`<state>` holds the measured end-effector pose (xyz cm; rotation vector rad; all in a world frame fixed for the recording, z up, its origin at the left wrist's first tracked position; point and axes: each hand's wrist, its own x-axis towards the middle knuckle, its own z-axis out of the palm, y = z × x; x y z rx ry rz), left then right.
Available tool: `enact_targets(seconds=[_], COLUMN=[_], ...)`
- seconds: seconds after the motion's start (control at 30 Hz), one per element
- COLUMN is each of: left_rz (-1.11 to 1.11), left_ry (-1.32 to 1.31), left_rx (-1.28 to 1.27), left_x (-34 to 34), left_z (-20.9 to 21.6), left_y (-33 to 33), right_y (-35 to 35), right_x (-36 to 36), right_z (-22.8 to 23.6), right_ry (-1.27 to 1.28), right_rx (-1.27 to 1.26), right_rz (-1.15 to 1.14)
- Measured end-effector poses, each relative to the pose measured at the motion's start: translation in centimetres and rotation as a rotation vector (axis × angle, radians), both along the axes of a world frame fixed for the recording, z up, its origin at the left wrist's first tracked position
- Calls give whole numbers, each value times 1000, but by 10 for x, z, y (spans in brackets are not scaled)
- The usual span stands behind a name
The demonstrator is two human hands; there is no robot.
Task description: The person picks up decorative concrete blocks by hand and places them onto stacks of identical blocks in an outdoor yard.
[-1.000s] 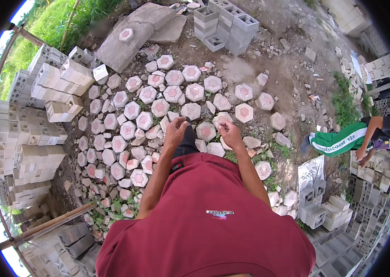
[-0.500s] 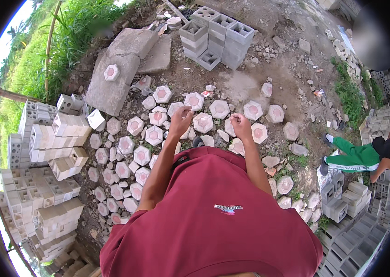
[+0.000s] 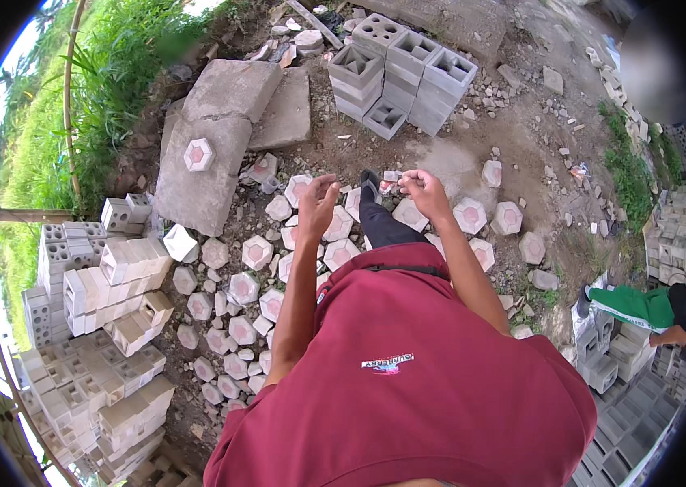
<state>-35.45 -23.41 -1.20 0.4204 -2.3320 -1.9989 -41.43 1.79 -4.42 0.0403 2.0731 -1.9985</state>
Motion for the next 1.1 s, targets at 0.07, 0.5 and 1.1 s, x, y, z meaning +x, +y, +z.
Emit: enact_targets(seconds=[0.07,0.5,1.1], left_rz=[24,-3,-533], left_ry=[22,-64,-77], left_rx=[18,-195,-110], left_x=[-35,-298,-614], left_z=[-6,-12,-64], left_y=[-18,-118,-164], right_y=[-22,-138,-168], right_x=[-46,-339,-495], right_z=[-18,13,-47], right_ry=[40,293,77], right_rx=[67,364,340], right_rz=[66,236,-320])
